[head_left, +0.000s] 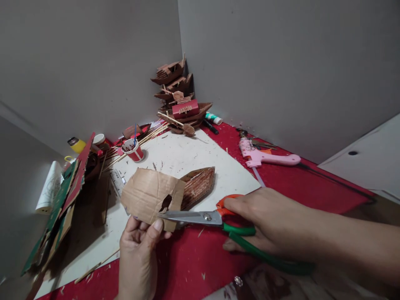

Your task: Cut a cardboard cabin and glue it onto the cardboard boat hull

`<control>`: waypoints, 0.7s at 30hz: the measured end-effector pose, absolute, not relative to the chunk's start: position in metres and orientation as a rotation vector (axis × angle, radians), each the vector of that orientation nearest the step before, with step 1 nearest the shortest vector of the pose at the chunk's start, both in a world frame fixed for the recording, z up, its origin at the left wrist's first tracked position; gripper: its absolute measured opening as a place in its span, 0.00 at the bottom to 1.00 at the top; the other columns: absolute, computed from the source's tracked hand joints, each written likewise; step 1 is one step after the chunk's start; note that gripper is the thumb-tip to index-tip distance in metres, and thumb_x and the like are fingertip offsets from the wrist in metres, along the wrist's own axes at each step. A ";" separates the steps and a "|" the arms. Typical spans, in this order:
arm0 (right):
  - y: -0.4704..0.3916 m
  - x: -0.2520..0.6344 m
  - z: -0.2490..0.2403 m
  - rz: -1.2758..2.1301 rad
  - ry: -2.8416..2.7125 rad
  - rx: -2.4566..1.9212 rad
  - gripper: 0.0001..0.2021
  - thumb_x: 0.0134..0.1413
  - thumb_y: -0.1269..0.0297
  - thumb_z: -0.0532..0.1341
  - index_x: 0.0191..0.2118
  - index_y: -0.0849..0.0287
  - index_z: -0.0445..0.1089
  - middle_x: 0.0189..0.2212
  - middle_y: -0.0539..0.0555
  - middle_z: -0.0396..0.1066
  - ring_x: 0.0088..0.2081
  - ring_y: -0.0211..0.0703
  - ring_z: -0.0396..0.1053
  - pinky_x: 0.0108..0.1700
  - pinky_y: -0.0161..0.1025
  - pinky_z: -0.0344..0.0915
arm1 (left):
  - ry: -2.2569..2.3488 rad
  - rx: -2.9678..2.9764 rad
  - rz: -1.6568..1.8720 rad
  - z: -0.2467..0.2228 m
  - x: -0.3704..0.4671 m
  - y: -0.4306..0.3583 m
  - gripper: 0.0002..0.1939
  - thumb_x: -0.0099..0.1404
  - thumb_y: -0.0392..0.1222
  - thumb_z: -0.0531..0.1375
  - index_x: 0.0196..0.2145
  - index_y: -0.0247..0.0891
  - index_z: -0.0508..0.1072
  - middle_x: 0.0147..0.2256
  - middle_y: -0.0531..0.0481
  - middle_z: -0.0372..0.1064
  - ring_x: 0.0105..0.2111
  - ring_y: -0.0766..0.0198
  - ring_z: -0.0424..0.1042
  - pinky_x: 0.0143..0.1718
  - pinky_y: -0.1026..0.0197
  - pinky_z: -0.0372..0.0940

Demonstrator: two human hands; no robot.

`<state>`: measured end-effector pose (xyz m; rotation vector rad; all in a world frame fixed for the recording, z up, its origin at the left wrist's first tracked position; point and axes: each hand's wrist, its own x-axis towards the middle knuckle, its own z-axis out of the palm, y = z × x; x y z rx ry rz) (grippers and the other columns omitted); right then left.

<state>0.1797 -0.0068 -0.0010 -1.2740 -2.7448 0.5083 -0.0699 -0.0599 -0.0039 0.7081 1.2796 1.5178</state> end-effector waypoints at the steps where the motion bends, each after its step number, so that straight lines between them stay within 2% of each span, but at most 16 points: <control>1: -0.007 0.180 -0.001 0.545 -2.729 -1.272 0.22 0.51 0.40 0.60 0.30 0.57 0.66 0.23 0.53 0.72 0.23 0.44 0.68 0.24 0.36 0.44 | 1.282 0.723 1.512 -0.004 -0.070 -0.060 0.21 0.52 0.38 0.72 0.44 0.40 0.75 0.37 0.50 0.79 0.31 0.66 0.75 0.27 0.67 0.73; 6: -0.010 0.179 0.006 0.841 -2.613 -1.332 0.20 0.47 0.44 0.65 0.25 0.57 0.65 0.18 0.50 0.68 0.19 0.37 0.62 0.22 0.33 0.47 | 1.274 0.784 1.493 -0.002 -0.072 -0.063 0.17 0.52 0.39 0.72 0.40 0.39 0.76 0.33 0.52 0.78 0.27 0.68 0.73 0.27 0.67 0.72; 10: -0.009 0.179 0.013 0.903 -2.591 -1.332 0.21 0.46 0.43 0.65 0.23 0.57 0.64 0.19 0.51 0.68 0.20 0.37 0.61 0.23 0.33 0.48 | 1.280 0.795 1.506 -0.002 -0.074 -0.066 0.16 0.51 0.40 0.72 0.38 0.37 0.76 0.34 0.49 0.79 0.29 0.65 0.74 0.28 0.66 0.71; 15: -0.008 0.179 0.014 0.928 -2.591 -1.304 0.19 0.45 0.44 0.65 0.26 0.57 0.66 0.22 0.52 0.70 0.22 0.39 0.63 0.25 0.34 0.52 | 1.266 0.836 1.519 -0.004 -0.076 -0.066 0.16 0.53 0.40 0.71 0.40 0.38 0.76 0.36 0.46 0.79 0.31 0.62 0.76 0.32 0.62 0.72; 21: -0.010 0.180 0.013 0.960 -2.560 -1.239 0.20 0.46 0.44 0.66 0.26 0.58 0.68 0.19 0.50 0.69 0.20 0.36 0.61 0.23 0.33 0.53 | 1.200 0.837 1.528 -0.002 -0.074 -0.067 0.20 0.53 0.40 0.71 0.44 0.39 0.76 0.36 0.46 0.79 0.35 0.58 0.78 0.36 0.61 0.72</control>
